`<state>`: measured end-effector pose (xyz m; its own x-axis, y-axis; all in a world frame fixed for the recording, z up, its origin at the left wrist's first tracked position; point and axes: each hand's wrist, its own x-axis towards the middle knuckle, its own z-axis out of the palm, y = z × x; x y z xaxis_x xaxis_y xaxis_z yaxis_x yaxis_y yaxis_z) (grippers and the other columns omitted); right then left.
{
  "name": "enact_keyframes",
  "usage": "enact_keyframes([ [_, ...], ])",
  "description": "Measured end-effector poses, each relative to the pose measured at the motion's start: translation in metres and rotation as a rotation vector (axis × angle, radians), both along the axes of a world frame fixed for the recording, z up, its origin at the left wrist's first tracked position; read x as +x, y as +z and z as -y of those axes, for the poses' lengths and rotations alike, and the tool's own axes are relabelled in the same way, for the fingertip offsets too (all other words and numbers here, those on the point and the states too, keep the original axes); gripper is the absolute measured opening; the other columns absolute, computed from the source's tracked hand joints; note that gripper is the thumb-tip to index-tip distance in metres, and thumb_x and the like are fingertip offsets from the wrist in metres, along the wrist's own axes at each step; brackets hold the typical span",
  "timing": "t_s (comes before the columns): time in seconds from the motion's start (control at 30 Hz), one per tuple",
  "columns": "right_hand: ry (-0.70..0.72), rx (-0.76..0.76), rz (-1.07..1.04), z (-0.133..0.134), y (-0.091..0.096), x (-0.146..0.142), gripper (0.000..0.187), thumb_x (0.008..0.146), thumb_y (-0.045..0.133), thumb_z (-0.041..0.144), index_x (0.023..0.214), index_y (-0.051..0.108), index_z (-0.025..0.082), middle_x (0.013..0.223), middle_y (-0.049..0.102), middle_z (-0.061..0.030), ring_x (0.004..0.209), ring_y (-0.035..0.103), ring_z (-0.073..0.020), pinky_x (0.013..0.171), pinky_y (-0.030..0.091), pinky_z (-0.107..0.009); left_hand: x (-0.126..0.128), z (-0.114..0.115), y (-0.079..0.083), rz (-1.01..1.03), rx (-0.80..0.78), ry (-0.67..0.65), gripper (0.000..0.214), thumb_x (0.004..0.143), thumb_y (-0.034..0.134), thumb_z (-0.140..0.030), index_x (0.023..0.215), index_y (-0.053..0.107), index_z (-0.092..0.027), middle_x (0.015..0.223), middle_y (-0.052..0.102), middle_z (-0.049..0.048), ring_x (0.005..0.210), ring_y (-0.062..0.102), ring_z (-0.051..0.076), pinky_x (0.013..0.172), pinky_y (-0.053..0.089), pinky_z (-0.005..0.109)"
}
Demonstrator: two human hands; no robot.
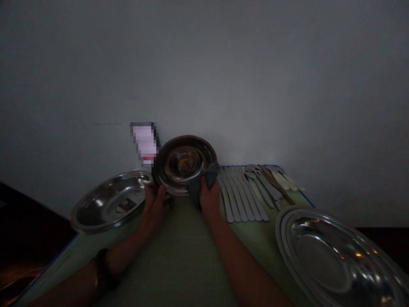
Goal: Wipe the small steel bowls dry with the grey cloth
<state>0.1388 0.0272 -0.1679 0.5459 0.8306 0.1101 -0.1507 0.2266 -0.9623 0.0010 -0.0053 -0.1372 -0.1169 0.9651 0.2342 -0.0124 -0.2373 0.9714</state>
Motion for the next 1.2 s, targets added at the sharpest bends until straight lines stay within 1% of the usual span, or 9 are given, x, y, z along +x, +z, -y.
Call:
enact_keyframes([
  [0.13,-0.035,-0.008,-0.009,0.0,0.002,0.001,0.044,0.075,0.06,0.047,0.105,0.064,0.016,0.104,0.07,-0.0099,0.104,0.062,-0.0255,0.09,0.045,-0.04,-0.001,-0.003,-0.002,-0.141,-0.024,-0.09,0.026,0.085,0.052,-0.044,0.097,0.043,-0.023,0.063,0.052,-0.0074,0.045,0.048,0.009,0.04,0.039,0.02],
  [0.2,-0.035,-0.014,-0.007,0.0,0.003,0.001,0.044,0.073,0.061,0.048,0.103,0.064,0.015,0.103,0.07,-0.0105,0.101,0.063,-0.0256,0.088,0.046,-0.039,-0.001,-0.004,-0.004,-0.223,-0.024,-0.126,0.028,0.081,0.057,-0.042,0.098,0.049,-0.021,0.067,0.058,-0.0039,0.048,0.052,0.011,0.042,0.042,0.023],
  [0.3,-0.019,-0.028,0.005,0.001,0.004,0.002,0.041,0.07,0.065,0.047,0.095,0.065,0.015,0.096,0.072,-0.0099,0.093,0.064,-0.0256,0.083,0.047,-0.038,0.0,-0.006,-0.007,-0.297,0.02,-0.142,0.032,0.074,0.065,-0.039,0.097,0.057,-0.018,0.09,0.069,0.0067,0.077,0.066,0.021,0.063,0.053,0.033],
  [0.37,-0.011,-0.032,0.013,0.002,0.005,0.002,0.039,0.07,0.065,0.047,0.094,0.066,0.016,0.095,0.072,-0.0094,0.091,0.064,-0.0253,0.082,0.047,-0.038,0.0,-0.007,-0.01,-0.334,0.047,-0.162,0.035,0.073,0.066,-0.038,0.1,0.06,-0.017,0.104,0.069,0.0105,0.096,0.064,0.026,0.079,0.052,0.04],
  [0.5,-0.002,-0.03,0.019,0.005,0.008,0.002,0.039,0.072,0.064,0.045,0.097,0.065,0.016,0.1,0.072,-0.0099,0.095,0.064,-0.0247,0.085,0.046,-0.037,-0.001,-0.009,-0.014,-0.368,0.061,-0.182,0.036,0.076,0.063,-0.038,0.105,0.059,-0.017,0.113,0.067,0.0123,0.107,0.061,0.027,0.089,0.048,0.045],
  [0.73,0.03,-0.022,0.005,0.003,0.006,0.002,0.041,0.072,0.063,0.046,0.099,0.066,0.016,0.102,0.072,-0.0104,0.097,0.064,-0.0253,0.085,0.047,-0.038,0.001,-0.006,-0.011,-0.359,0.063,-0.186,0.032,0.077,0.062,-0.034,0.104,0.06,-0.016,0.115,0.067,0.0122,0.111,0.059,0.027,0.092,0.047,0.044],
  [0.9,0.045,-0.015,-0.005,0.002,0.005,0.002,0.04,0.072,0.064,0.046,0.099,0.066,0.016,0.103,0.071,-0.0099,0.1,0.063,-0.0252,0.087,0.046,-0.039,0.002,-0.004,-0.008,-0.348,0.033,-0.18,0.03,0.077,0.062,-0.035,0.101,0.06,-0.016,0.11,0.068,0.0113,0.102,0.064,0.025,0.088,0.05,0.043],
  [1.07,0.06,-0.023,-0.018,0.002,0.005,0.001,0.042,0.071,0.064,0.047,0.099,0.066,0.016,0.101,0.071,-0.0104,0.097,0.064,-0.0252,0.086,0.047,-0.039,0.002,-0.005,-0.01,-0.355,0.054,-0.174,0.029,0.077,0.062,-0.034,0.1,0.061,-0.017,0.11,0.068,0.0112,0.108,0.061,0.026,0.09,0.048,0.043],
  [1.2,0.05,-0.023,-0.001,0.002,0.004,0.002,0.041,0.072,0.063,0.047,0.099,0.065,0.016,0.102,0.071,-0.0097,0.098,0.063,-0.0248,0.088,0.046,-0.04,0.002,-0.005,-0.011,-0.378,0.058,-0.178,0.029,0.078,0.061,-0.035,0.1,0.061,-0.016,0.107,0.069,0.0115,0.106,0.061,0.026,0.089,0.048,0.043],
])
